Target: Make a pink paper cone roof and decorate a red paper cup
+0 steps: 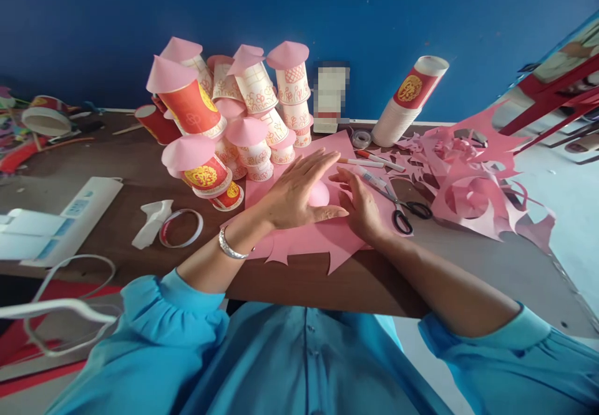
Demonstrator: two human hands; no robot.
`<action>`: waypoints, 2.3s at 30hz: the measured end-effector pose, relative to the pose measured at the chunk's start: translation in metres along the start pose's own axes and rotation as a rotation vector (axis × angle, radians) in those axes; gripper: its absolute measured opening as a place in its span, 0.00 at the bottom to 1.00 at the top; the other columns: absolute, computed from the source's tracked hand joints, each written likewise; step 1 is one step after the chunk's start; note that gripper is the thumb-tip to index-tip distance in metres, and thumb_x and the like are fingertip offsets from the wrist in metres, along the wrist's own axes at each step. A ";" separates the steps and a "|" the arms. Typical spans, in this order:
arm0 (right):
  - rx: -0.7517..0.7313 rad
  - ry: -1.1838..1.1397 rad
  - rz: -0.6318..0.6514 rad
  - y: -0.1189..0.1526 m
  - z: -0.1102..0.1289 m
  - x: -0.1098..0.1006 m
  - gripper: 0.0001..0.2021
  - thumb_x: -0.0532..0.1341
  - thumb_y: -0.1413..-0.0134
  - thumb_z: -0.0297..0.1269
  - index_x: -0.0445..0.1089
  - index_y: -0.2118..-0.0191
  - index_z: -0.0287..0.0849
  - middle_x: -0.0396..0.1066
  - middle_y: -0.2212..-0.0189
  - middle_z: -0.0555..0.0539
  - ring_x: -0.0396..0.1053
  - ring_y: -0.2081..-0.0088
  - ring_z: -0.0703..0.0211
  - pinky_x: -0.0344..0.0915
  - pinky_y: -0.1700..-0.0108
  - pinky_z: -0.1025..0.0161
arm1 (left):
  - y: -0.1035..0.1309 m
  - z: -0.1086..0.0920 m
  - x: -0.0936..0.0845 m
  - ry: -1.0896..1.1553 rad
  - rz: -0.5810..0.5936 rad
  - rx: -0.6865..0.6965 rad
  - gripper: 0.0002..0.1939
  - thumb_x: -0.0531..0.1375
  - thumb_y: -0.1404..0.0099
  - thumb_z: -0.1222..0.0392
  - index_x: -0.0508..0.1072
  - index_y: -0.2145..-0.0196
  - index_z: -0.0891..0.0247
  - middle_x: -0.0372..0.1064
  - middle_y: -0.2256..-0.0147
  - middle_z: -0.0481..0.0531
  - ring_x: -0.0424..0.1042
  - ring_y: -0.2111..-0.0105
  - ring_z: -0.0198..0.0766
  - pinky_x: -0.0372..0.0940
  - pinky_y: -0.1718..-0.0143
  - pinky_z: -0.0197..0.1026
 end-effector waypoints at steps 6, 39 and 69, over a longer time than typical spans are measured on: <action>0.039 -0.080 -0.030 -0.008 0.000 -0.004 0.27 0.56 0.38 0.30 0.63 0.34 0.47 0.78 0.47 0.40 0.77 0.45 0.48 0.75 0.40 0.42 | -0.014 -0.003 0.003 0.009 0.072 0.008 0.44 0.64 0.28 0.37 0.56 0.26 0.62 0.64 0.29 0.70 0.67 0.30 0.58 0.63 0.29 0.63; -0.419 0.384 0.104 0.013 0.034 0.008 0.37 0.49 0.29 0.24 0.42 0.19 0.44 0.60 0.25 0.37 0.51 0.22 0.46 0.58 0.23 0.35 | 0.010 0.004 -0.012 -0.081 0.191 -0.220 0.53 0.69 0.36 0.34 0.55 0.26 0.65 0.59 0.27 0.72 0.57 0.25 0.64 0.53 0.24 0.67; -0.326 0.386 -0.055 -0.002 0.022 -0.008 0.37 0.52 0.35 0.24 0.51 0.22 0.46 0.69 0.31 0.36 0.64 0.28 0.40 0.65 0.29 0.30 | -0.008 -0.014 -0.015 -0.104 0.172 -0.358 0.38 0.59 0.27 0.36 0.65 0.29 0.61 0.62 0.27 0.65 0.58 0.25 0.59 0.47 0.24 0.73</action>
Point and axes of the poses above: each hand's wrist, its own y-axis away from the middle knuckle, its own x-axis out of the palm, z = x × y, the point moved 1 cm from there along -y, towards the middle knuckle
